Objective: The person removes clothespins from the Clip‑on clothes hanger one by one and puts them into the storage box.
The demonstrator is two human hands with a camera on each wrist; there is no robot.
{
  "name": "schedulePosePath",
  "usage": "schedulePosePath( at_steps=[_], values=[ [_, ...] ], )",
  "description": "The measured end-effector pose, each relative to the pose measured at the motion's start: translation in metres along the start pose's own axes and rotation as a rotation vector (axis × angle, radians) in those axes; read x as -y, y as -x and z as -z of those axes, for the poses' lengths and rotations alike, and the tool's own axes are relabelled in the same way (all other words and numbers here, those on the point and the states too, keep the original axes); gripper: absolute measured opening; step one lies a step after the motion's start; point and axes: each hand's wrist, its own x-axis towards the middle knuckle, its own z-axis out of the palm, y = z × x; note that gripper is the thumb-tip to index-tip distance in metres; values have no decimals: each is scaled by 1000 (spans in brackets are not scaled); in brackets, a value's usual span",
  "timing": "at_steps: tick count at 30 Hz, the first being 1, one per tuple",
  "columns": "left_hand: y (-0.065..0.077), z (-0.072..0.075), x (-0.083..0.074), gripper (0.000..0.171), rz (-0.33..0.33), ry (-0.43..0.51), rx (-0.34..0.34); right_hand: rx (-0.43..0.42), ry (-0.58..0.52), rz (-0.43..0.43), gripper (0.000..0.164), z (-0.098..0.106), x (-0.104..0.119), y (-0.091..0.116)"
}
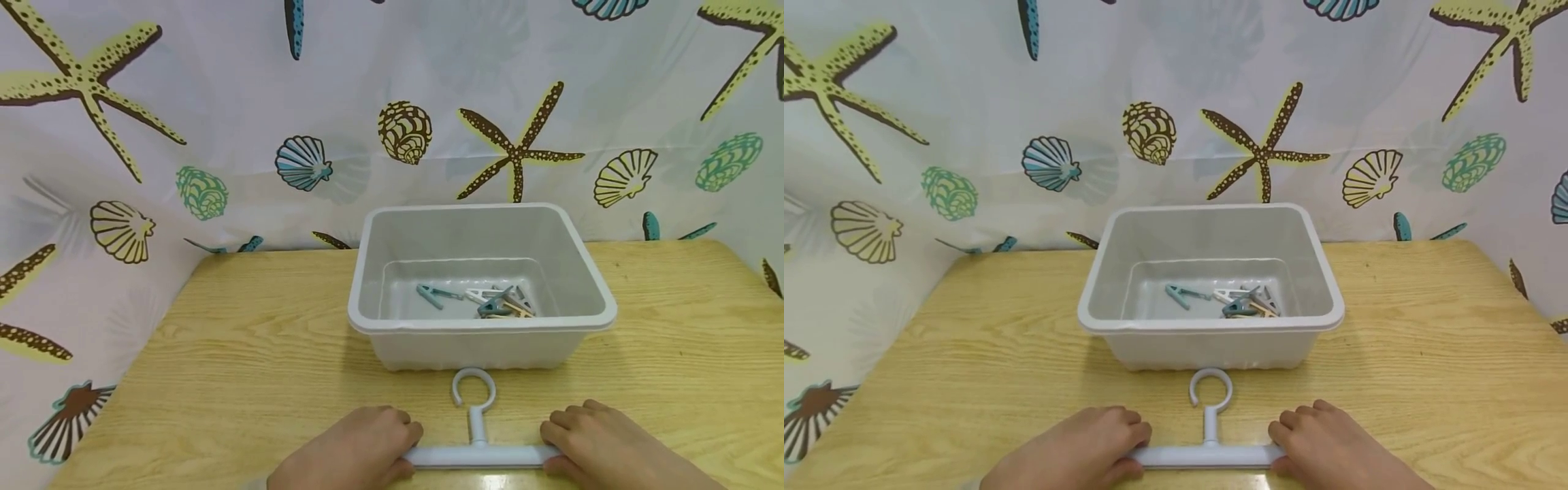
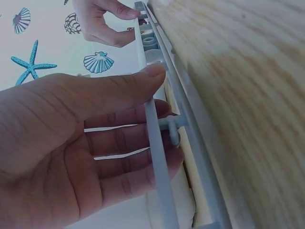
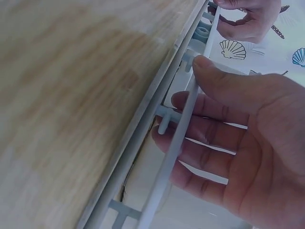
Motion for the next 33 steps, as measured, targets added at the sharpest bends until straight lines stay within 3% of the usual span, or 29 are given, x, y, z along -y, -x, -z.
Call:
schedulePosePath(
  at_steps=[15, 27, 33],
  values=[
    [1, -3, 1, 16, 13, 22, -32, 16, -30, -21, 21, 0, -1, 0],
    [4, -8, -1, 15, 12, 86, 3, 91, -134, -75, 21, -5, -2, 7],
    [8, -3, 3, 18, 1, 74, -77, 39, -100, -70, 22, -3, -4, 10]
  ],
)
